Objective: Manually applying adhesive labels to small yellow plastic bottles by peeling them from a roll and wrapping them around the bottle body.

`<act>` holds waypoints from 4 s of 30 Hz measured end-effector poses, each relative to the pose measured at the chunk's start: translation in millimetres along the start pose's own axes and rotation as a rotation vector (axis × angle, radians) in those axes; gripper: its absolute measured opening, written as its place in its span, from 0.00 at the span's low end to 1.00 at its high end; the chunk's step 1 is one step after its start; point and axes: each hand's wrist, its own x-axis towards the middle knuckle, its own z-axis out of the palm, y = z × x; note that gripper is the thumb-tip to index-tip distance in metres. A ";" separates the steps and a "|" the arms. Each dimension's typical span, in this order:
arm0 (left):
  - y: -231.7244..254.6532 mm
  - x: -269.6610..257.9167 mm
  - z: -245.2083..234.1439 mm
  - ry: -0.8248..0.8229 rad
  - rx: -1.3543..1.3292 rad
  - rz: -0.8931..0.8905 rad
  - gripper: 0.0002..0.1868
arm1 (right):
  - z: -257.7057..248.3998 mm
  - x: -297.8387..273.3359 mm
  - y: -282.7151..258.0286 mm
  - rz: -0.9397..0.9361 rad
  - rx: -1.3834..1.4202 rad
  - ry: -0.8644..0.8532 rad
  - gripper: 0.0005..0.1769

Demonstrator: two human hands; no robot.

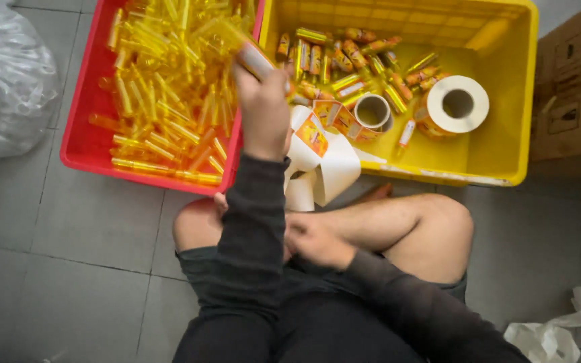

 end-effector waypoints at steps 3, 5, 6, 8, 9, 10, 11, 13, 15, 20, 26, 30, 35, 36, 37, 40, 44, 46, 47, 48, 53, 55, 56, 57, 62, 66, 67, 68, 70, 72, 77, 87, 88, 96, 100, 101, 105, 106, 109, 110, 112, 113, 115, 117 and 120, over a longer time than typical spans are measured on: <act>-76.2 36.5 -24.1 -0.020 0.359 -0.315 0.40 | -65.3 17.9 -24.5 -0.090 -0.309 0.319 0.04; -116.4 48.9 -34.6 -0.062 0.462 -0.298 0.42 | -104.3 26.9 -18.9 -0.107 -0.425 0.472 0.04; -137.0 51.0 -42.2 -0.099 0.569 -0.284 0.45 | -121.2 28.3 -14.6 -0.120 -0.538 0.618 0.04; -139.3 53.0 -53.3 -0.154 0.702 -0.270 0.51 | -157.0 32.1 -14.7 -0.119 -0.709 0.631 0.04; -140.6 54.1 -58.3 -0.210 0.834 -0.247 0.57 | -175.3 33.6 -14.5 -0.126 -0.882 0.640 0.06; -144.7 49.1 -71.3 -0.218 0.834 -0.251 0.57 | -186.2 33.1 -5.7 -0.118 -0.881 0.645 0.06; -149.0 44.5 -83.9 -0.241 0.904 -0.070 0.49 | -197.5 32.6 3.2 0.121 -1.018 0.576 0.14; -162.0 36.7 -108.1 -0.268 0.972 0.103 0.42 | -202.3 36.1 1.0 0.373 -1.137 0.490 0.23; -179.1 28.2 -131.9 -0.425 1.113 0.356 0.26 | -187.6 42.6 -19.4 0.511 -1.170 0.363 0.27; -182.0 19.3 -129.2 -0.385 1.281 0.525 0.18 | -191.3 43.6 -21.8 0.526 -1.225 0.286 0.27; -178.4 20.2 -126.7 -0.430 1.499 0.557 0.14 | -193.4 47.3 -21.9 0.559 -1.231 0.243 0.29; -180.7 20.9 -128.5 -0.432 1.500 0.577 0.14 | -193.8 45.6 -24.7 0.542 -1.263 0.256 0.29; -169.6 17.6 -128.1 -0.495 1.444 0.515 0.15 | -190.9 46.7 -29.8 0.604 -1.233 0.228 0.30; -169.3 20.4 -128.7 -0.505 1.431 0.469 0.16 | -192.0 50.6 -32.3 0.613 -1.206 0.225 0.31; -162.8 22.4 -123.7 -0.499 1.425 0.481 0.16 | -193.4 51.6 -32.4 0.607 -1.214 0.234 0.31; -147.1 20.6 -114.7 -0.596 1.301 0.145 0.29 | -191.5 51.1 -31.3 0.607 -1.188 0.266 0.32; -139.9 5.4 -96.3 -0.645 1.175 -0.337 0.24 | -194.6 47.5 -24.6 0.604 -1.188 0.280 0.34; -122.9 -10.0 -90.8 -0.690 1.230 -0.368 0.29 | -193.4 46.2 -23.2 0.583 -1.206 0.288 0.35; -112.0 -19.1 -90.1 -0.734 1.169 -0.295 0.23 | -191.9 45.6 -23.9 0.574 -1.207 0.315 0.34; -101.1 -28.3 -89.8 -0.777 1.111 -0.224 0.17 | -190.1 45.6 -23.7 0.562 -1.205 0.340 0.34; 30.5 -60.0 -88.3 -0.897 1.005 -0.241 0.20 | -189.2 40.0 -11.0 0.530 -1.190 0.425 0.31; 66.5 -68.7 -95.9 -0.956 0.996 -0.298 0.22 | -192.4 40.4 -9.0 0.528 -1.190 0.450 0.27; 72.9 -74.7 -105.1 -0.947 1.017 -0.332 0.20 | -192.1 39.8 -9.2 0.484 -1.139 0.470 0.27; 79.0 -80.5 -114.5 -0.938 1.038 -0.367 0.17 | -191.9 39.6 -9.1 0.441 -1.087 0.490 0.29; 135.2 -88.4 -142.6 -0.916 1.230 -0.308 0.18 | -209.2 43.8 18.3 0.258 -0.972 0.662 0.19; 170.6 -96.0 -163.8 -0.734 1.203 -0.242 0.12 | -231.6 59.3 30.1 -0.063 -0.941 0.777 0.15; 169.9 -99.1 -165.9 -0.729 1.205 -0.235 0.12 | -233.7 68.2 27.2 -0.071 -0.941 0.778 0.15; 169.8 -101.7 -168.1 -0.737 1.198 -0.248 0.11 | -234.4 76.8 25.4 -0.034 -1.028 0.776 0.17; 169.4 -106.6 -168.0 -0.739 1.196 -0.254 0.11 | -235.4 97.5 24.6 -0.007 -1.112 0.774 0.18; 169.8 -111.2 -163.4 -0.725 1.185 -0.326 0.08 | -234.3 121.2 27.0 0.027 -1.170 0.675 0.23; 173.0 -117.7 -172.6 -0.697 1.183 -0.298 0.07 | -227.5 168.3 42.6 0.214 -1.141 0.454 0.28; 181.0 -111.2 -195.3 -0.824 1.139 -0.305 0.05 | -293.8 126.2 46.9 0.787 -1.095 0.746 0.26; 179.3 -108.9 -197.4 -0.833 1.135 -0.302 0.05 | -301.4 116.3 44.7 0.793 -1.095 0.754 0.26; 161.9 -96.9 -179.6 -0.675 1.171 -0.418 0.09 | -360.6 61.7 105.1 0.499 -1.131 0.817 0.27; 151.4 -100.2 -173.8 -0.646 1.082 -0.426 0.16 | -308.2 68.0 33.8 0.744 -1.121 0.826 0.37; 148.9 -101.9 -171.3 -0.611 1.058 -0.414 0.17 | -292.5 72.5 16.7 0.598 -1.222 0.830 0.31; 115.3 -114.2 -169.8 -0.605 0.990 -0.271 0.20 | -177.4 64.3 -65.5 -0.459 -0.998 0.675 0.15; 112.6 -111.3 -163.7 -0.614 0.988 -0.274 0.20 | -147.0 57.0 -80.6 -0.451 -1.000 0.681 0.15; 110.6 -110.7 -150.3 -0.773 0.832 -0.266 0.14 | -68.5 33.1 -114.3 -0.576 -0.545 0.298 0.27; 113.4 -111.7 -148.1 -0.810 0.798 -0.248 0.14 | -53.5 25.0 -119.5 -0.630 -0.653 0.232 0.32; 118.3 -114.3 -148.3 -0.854 0.764 -0.226 0.13 | -27.6 9.7 -128.2 -0.682 -0.763 0.169 0.38; 120.2 -115.5 -150.8 -0.869 0.727 -0.212 0.13 | -17.0 2.8 -131.5 -0.653 -0.806 0.188 0.31; 118.8 -117.8 -156.5 -0.887 0.687 -0.193 0.14 | -9.3 -5.2 -134.9 -0.625 -0.855 0.210 0.25; 111.2 -124.1 -164.2 -0.855 0.682 -0.176 0.16 | -14.4 -10.0 -133.0 -0.662 -0.828 0.264 0.11; 82.5 -135.1 -167.9 -0.787 0.723 -0.195 0.19 | -25.6 -9.3 -141.6 -0.627 -1.025 0.365 0.03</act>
